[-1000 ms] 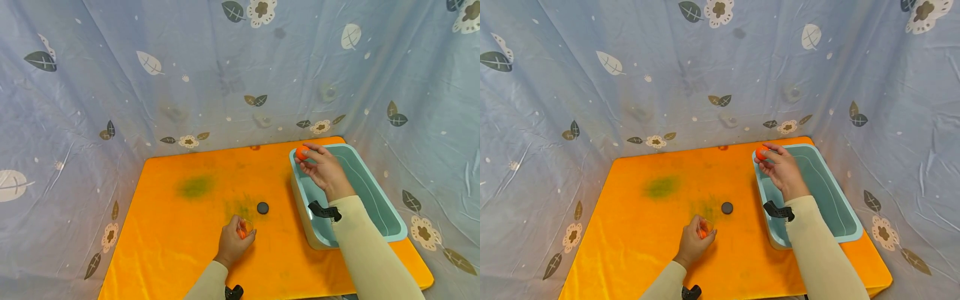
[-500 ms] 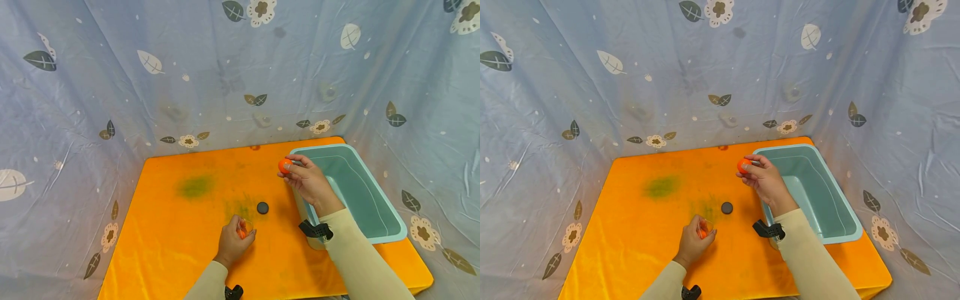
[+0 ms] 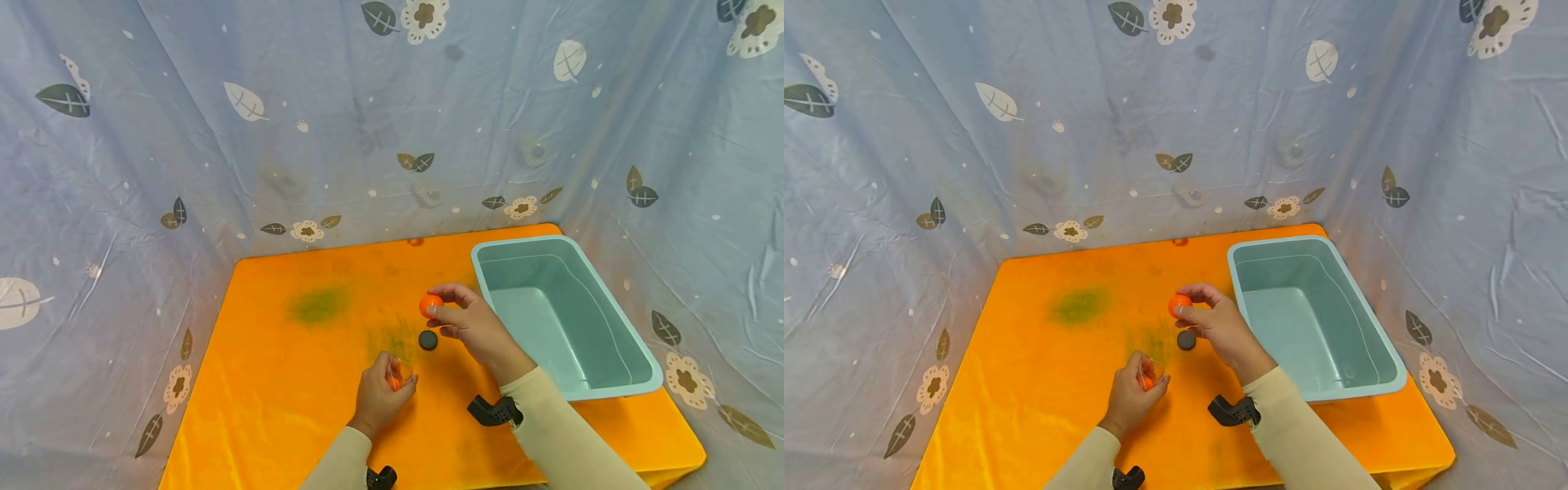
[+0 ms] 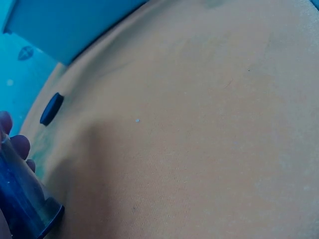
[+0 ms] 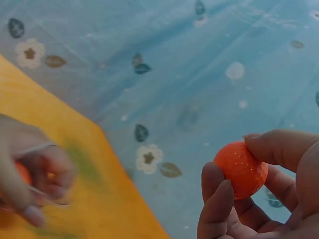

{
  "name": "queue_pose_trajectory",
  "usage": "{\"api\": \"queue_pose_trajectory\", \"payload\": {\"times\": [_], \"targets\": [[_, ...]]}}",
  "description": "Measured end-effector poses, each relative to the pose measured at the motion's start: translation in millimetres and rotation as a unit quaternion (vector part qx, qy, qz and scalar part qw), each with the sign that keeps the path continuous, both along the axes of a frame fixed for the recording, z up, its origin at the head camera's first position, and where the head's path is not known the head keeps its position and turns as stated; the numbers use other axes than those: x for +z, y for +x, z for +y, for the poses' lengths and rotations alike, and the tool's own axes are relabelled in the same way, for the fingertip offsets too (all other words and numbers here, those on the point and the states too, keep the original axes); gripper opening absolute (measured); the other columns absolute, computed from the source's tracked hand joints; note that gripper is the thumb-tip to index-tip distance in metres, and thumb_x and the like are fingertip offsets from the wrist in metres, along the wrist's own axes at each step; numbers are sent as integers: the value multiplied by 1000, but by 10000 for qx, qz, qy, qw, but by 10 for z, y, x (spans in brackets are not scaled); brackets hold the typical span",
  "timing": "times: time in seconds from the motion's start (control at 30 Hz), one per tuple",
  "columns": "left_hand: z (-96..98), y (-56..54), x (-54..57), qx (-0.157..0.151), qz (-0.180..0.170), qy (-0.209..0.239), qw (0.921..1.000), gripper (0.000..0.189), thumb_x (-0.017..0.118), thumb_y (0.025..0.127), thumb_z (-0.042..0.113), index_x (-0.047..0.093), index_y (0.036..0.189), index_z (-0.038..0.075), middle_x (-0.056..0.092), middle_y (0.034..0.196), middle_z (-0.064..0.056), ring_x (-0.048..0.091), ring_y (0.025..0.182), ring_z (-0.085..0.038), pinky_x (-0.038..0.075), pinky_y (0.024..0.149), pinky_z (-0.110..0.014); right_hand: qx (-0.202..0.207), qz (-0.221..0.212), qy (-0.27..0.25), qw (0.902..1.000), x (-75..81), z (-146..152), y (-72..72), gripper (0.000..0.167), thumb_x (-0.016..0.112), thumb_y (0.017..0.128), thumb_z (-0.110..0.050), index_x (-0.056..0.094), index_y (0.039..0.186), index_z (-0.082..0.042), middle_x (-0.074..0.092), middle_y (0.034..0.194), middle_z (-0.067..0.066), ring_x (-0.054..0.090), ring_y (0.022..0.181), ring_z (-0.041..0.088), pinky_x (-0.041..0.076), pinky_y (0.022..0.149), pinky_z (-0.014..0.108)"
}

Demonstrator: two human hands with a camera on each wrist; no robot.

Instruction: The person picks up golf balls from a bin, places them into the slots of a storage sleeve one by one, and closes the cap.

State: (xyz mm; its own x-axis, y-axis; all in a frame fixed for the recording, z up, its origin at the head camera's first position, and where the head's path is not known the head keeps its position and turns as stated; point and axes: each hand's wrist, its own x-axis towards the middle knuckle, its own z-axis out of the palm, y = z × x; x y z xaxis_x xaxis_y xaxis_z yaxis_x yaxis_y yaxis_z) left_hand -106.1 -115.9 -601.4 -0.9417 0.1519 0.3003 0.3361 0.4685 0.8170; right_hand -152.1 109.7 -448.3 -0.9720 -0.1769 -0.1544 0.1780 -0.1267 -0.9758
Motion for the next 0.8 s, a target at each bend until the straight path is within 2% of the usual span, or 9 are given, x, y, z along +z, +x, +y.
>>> {"api": "queue_pose_trajectory", "payload": {"times": [0.17, 0.37, 0.5, 0.67, 0.8], "targets": [[-2, -11, -21, 23, 203, 16, 9998, 41, 95, 84, 17, 56, 99, 15, 55, 70, 12, 49, 50, -1, 48, 47, -22, 287, -44, 7, 9996, -183, -189, 137, 40, 78, 102, -12, 64, 136, 2, 63, 123, 18, 73, 95, 33, 58, 81, 34], [-3, -24, -44, -9, 466, -33, 9989, 38, 91, 85, 21, 56, 98, 15, 54, 70, 13, 44, 49, 2, 43, 45, -19, 675, -38, 426, 9968, -383, -327, 275, 35, 81, 99, -14, 69, 130, -1, 69, 109, 13, 70, 90, 37, 54, 80, 39], [-7, -26, -53, 6, 556, -66, 9984, 35, 88, 85, 24, 56, 97, 16, 53, 69, 15, 44, 49, 3, 42, 45, -19, 859, -64, 606, 9944, -461, -369, 325, 34, 82, 97, -10, 71, 128, -2, 67, 117, 13, 64, 94, 31, 54, 83, 42], [-5, -26, -62, 46, 628, -115, 9980, 35, 87, 84, 25, 56, 98, 17, 51, 67, 15, 47, 51, 1, 46, 47, -20, 1083, -71, 683, 9917, -509, -366, 363, 32, 82, 97, -9, 72, 126, -3, 62, 134, 14, 62, 99, 31, 54, 92, 52], [2, -28, -62, 68, 662, -115, 9977, 36, 88, 82, 23, 57, 99, 17, 57, 71, 12, 52, 54, 1, 50, 50, -21, 1133, 50, 818, 9902, -522, -349, 371, 33, 80, 98, -12, 71, 128, -1, 64, 134, 16, 63, 98, 31, 52, 87, 48]]}}
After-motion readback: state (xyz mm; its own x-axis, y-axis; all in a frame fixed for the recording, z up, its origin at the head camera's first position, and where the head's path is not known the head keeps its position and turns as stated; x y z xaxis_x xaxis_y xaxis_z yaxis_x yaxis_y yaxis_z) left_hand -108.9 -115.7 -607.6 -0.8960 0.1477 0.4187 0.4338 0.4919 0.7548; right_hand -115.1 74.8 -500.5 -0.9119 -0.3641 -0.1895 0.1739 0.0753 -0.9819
